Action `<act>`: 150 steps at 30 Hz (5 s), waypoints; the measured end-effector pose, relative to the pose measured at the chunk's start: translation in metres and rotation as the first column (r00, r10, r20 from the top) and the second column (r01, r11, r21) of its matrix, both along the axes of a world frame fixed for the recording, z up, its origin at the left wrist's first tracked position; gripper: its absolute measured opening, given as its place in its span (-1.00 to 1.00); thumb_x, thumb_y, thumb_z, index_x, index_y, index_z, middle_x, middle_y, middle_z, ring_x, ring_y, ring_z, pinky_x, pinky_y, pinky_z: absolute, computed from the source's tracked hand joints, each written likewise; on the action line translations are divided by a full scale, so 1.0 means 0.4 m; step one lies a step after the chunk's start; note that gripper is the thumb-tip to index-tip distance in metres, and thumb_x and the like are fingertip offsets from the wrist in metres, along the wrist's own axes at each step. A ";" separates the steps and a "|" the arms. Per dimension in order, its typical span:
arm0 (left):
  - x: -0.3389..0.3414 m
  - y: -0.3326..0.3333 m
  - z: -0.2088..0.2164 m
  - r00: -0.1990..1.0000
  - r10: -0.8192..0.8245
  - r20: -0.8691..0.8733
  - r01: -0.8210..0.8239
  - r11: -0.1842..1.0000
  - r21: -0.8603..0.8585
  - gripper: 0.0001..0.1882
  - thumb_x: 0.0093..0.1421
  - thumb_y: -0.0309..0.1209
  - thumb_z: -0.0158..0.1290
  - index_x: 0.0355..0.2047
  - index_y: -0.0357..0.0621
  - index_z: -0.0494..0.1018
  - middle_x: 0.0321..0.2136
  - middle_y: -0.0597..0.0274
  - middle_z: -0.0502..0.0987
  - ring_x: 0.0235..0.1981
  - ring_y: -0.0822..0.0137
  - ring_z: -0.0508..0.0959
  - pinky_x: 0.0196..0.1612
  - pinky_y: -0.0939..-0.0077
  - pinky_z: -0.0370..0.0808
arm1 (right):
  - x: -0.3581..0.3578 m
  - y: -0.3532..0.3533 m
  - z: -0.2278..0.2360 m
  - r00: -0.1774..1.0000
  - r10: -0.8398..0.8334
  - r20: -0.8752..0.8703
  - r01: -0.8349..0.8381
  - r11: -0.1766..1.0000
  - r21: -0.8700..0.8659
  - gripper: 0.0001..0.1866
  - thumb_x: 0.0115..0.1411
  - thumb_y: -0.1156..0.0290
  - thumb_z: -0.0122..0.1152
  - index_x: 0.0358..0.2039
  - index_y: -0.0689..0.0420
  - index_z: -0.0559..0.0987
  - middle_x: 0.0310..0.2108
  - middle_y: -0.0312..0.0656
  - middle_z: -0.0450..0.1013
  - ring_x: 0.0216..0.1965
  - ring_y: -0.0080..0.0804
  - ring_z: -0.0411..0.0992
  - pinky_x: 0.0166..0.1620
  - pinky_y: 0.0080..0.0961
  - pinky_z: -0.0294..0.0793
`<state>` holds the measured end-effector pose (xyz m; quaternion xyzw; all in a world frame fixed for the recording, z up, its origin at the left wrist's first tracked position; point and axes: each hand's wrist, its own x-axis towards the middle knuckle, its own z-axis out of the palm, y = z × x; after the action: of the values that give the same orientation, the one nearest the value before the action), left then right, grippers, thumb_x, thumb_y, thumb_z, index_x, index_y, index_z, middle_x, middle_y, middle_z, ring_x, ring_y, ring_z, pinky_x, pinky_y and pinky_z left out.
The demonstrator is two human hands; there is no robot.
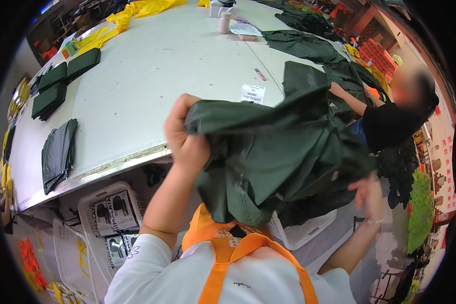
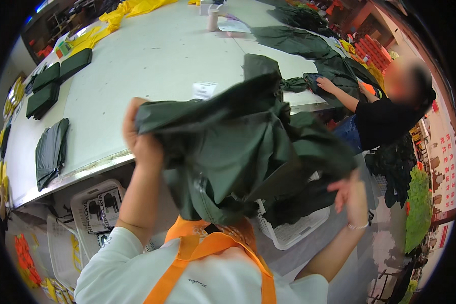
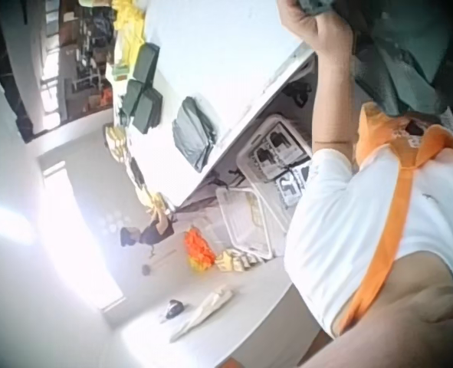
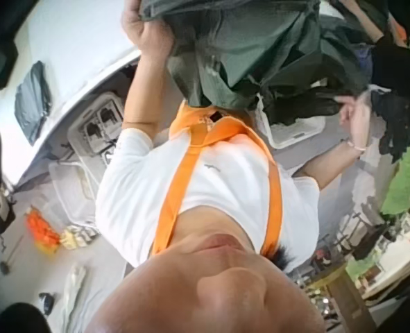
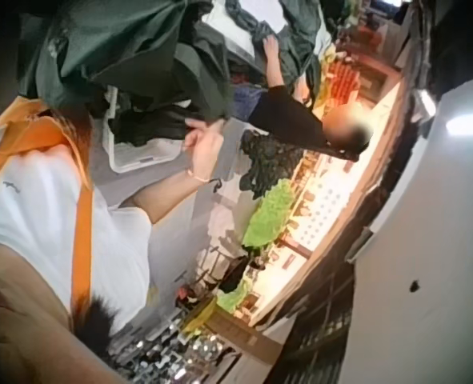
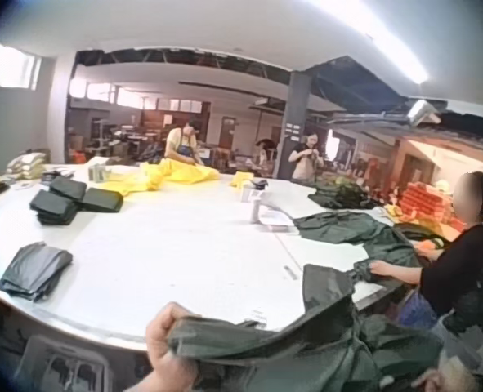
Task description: The person folds a dark green jacket on a white table. They smooth the fabric, fold the sleeves inward, fold the body in half, and then fold it again into a compact rectangle. The folded jacket is placed on a stack of similar items.
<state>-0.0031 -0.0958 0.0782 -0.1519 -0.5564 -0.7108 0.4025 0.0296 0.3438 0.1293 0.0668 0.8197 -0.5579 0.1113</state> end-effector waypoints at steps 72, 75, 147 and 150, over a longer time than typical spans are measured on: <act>-0.805 -1.040 -0.602 0.050 0.989 0.141 0.217 0.127 -0.968 -0.72 0.29 -0.14 -0.15 -0.40 -0.08 0.29 -0.61 0.09 0.53 -0.52 0.03 0.55 -0.46 0.16 0.43 | -1.528 -1.148 -0.784 0.780 0.619 -0.096 -0.240 0.437 0.867 -0.55 0.29 -0.01 -0.16 -0.41 0.12 0.47 -0.53 0.02 0.50 -0.45 0.02 0.50 -0.40 -0.16 0.47; -0.819 -1.068 -0.701 0.072 0.978 0.193 0.247 0.170 -0.954 -0.72 0.28 -0.14 -0.13 -0.41 -0.08 0.29 -0.60 0.12 0.53 -0.52 0.05 0.55 -0.46 0.17 0.43 | -1.517 -1.162 -0.841 0.797 0.594 -0.109 -0.191 0.420 0.887 -0.55 0.26 -0.03 -0.10 -0.48 0.12 0.42 -0.57 -0.02 0.49 -0.50 0.00 0.49 -0.46 -0.16 0.45; -1.157 -0.375 -0.527 0.409 0.289 0.865 0.227 0.886 -0.403 -0.73 -0.02 -0.43 0.17 -0.27 -0.23 0.53 -0.34 0.24 0.53 -0.32 0.39 0.43 -0.23 0.51 0.40 | -1.319 -1.085 -0.717 0.888 0.274 -0.369 -0.278 0.960 0.045 -0.73 0.12 0.53 0.19 -0.15 0.23 0.43 -0.24 -0.10 0.36 -0.34 -0.32 0.42 -0.27 -0.51 0.45; -1.053 -0.431 -0.433 0.559 0.583 0.589 0.019 0.702 -0.712 -0.70 -0.03 -0.43 0.19 -0.22 -0.11 0.50 -0.18 0.17 0.47 -0.20 0.17 0.44 -0.10 0.38 0.41 | -1.295 -1.061 -0.733 0.953 0.208 -0.221 -0.199 0.978 0.061 -0.51 0.07 0.44 0.30 0.00 0.25 0.36 -0.19 -0.14 0.33 -0.33 -0.44 0.38 -0.24 -0.58 0.43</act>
<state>-0.4245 -0.2682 -0.0952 0.1445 -0.8995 -0.3820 0.1552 -0.4885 -0.0805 -0.1638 -0.0797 0.8399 -0.5319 0.0731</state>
